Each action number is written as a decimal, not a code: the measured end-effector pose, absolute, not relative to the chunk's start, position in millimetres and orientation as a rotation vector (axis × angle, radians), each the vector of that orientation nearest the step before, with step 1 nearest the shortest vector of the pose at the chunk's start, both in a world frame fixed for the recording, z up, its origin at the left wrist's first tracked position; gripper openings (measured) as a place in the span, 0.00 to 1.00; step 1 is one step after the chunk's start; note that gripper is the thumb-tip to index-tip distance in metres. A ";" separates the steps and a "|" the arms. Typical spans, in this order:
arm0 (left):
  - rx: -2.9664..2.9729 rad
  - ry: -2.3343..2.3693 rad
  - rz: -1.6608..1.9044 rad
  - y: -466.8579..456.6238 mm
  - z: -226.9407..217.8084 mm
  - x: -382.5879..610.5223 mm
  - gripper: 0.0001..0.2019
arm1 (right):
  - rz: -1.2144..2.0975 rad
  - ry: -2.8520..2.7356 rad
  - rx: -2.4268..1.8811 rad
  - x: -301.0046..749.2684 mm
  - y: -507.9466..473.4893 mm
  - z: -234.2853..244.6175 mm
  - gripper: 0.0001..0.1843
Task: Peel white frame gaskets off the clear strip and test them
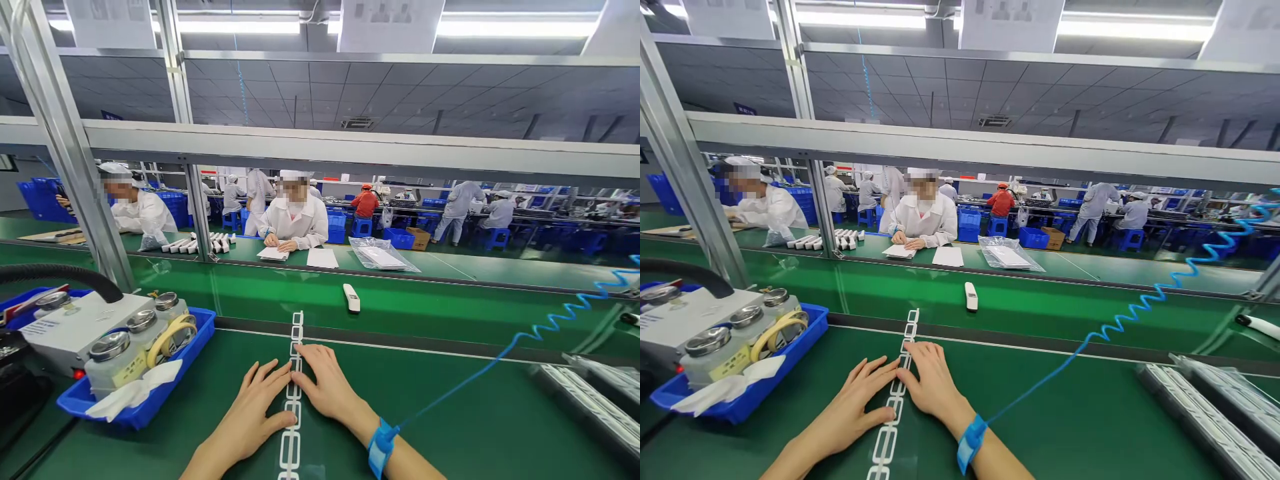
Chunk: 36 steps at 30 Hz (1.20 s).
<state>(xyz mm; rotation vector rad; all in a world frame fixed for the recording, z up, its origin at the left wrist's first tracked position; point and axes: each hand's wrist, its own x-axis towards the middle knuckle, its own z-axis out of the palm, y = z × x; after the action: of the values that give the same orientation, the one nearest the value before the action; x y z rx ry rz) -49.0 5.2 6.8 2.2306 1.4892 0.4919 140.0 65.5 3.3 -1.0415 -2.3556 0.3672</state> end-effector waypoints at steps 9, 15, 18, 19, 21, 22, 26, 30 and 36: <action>2.237 1.496 0.485 2.9 8.4 -47.8 0.30 | 0.099 -2.277 -1.376 151.2 97.1 -4.7 0.26; 2.207 1.502 0.481 0.6 15.6 -45.6 0.30 | 0.282 -2.313 -1.166 150.3 98.7 1.1 0.27; 2.197 1.498 0.485 0.1 16.9 -45.4 0.30 | 0.368 -2.214 -1.140 150.4 97.8 3.3 0.25; 2.199 1.493 0.494 0.1 16.5 -45.3 0.30 | 0.418 -2.201 -1.099 150.2 96.8 4.2 0.23; 2.206 1.495 0.513 0.4 14.4 -45.0 0.30 | 0.563 -2.179 -0.994 149.5 91.9 5.7 0.18; 2.211 1.506 0.521 0.7 12.8 -44.8 0.30 | 0.653 -2.156 -0.951 148.9 88.0 6.2 0.16; 2.208 1.556 0.529 1.9 6.1 -44.1 0.31 | 0.947 -2.010 -0.903 147.2 64.4 5.0 0.12; 2.082 1.581 0.638 0.1 2.8 -43.3 0.32 | 1.180 -1.742 -0.959 151.7 38.3 3.5 0.13; 1.596 1.190 0.960 -9.0 11.0 -27.1 0.28 | 1.347 -1.328 -0.976 173.3 14.4 5.2 0.26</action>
<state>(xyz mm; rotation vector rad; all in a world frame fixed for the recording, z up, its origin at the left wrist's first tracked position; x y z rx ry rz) -27.1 -9.0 11.0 1.5957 1.1903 0.9601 173.3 14.4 5.2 -0.9763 -1.3275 1.3473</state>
